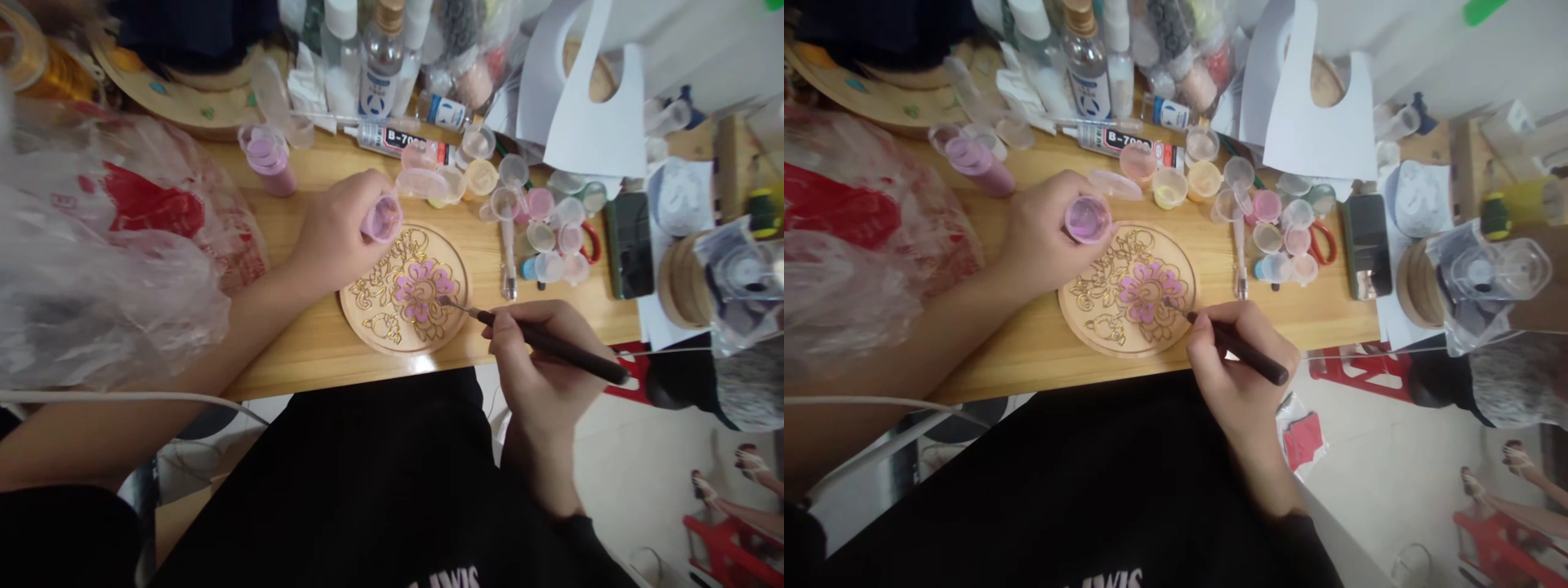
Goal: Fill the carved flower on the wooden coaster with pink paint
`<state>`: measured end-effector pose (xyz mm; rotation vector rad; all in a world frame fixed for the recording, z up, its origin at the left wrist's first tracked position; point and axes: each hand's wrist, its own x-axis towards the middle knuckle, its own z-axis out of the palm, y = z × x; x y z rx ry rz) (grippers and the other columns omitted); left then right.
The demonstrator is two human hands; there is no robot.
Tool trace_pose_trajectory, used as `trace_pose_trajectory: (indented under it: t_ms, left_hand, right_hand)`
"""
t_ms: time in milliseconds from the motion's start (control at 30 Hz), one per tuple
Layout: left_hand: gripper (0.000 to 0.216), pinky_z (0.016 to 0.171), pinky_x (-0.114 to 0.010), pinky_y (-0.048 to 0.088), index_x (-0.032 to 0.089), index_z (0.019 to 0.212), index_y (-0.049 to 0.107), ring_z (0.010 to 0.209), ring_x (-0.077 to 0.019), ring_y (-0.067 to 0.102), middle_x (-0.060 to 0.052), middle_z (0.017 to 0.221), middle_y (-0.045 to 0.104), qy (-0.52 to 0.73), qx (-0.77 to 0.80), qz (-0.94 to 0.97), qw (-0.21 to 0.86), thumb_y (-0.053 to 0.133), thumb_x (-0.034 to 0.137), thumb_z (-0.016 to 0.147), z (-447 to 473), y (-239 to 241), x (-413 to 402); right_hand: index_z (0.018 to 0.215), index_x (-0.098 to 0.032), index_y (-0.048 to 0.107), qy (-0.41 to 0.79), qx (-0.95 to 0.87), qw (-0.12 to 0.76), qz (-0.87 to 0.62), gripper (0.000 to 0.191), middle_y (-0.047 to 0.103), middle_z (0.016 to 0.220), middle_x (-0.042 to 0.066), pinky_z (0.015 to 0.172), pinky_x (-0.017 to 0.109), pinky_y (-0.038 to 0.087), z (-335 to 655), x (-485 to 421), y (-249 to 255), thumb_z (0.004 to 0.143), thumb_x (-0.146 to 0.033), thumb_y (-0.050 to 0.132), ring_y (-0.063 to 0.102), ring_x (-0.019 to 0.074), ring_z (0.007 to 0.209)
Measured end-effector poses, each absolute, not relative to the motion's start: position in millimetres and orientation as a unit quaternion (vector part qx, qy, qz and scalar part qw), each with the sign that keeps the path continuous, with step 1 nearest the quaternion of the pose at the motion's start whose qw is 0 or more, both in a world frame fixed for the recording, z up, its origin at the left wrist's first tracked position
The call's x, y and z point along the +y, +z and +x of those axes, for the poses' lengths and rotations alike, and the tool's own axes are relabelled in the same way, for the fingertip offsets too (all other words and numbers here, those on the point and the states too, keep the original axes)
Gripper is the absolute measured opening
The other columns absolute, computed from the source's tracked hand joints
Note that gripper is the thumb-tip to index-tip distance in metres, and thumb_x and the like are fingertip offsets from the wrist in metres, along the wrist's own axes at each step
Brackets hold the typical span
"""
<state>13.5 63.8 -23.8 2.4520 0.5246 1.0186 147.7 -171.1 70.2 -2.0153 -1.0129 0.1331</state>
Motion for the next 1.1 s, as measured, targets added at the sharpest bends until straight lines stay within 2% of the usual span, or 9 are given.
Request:
trace_pose_trajectory:
  t_ms: [433,1100]
  left_hand:
    - [0.021,0.081,-0.037,0.056,0.027,0.1,0.056,0.09,-0.0228,0.074,-0.002,0.097,0.075,0.331,0.22,0.876,0.274,0.075,0.017,0.096,14.1,-18.0,62.5]
    - [0.023,0.075,-0.033,0.054,0.026,0.099,0.056,0.085,-0.02,0.072,-0.001,0.092,0.073,0.359,0.198,0.877,0.252,0.076,0.013,0.094,14.0,-18.9,62.2]
  right_hand:
    - [0.078,-0.024,0.074,0.063,-0.397,0.422,-0.813,0.013,0.077,0.07,-0.002,0.054,0.028,0.055,145.5,-172.6,71.9,0.089,-0.027,0.079,0.071,0.017,0.059]
    - [0.082,-0.024,0.076,0.05,-0.394,0.438,-0.806,0.009,0.08,0.072,-0.002,0.056,0.029,0.059,146.3,-174.4,68.9,0.09,-0.026,0.081,0.076,0.0176,0.06]
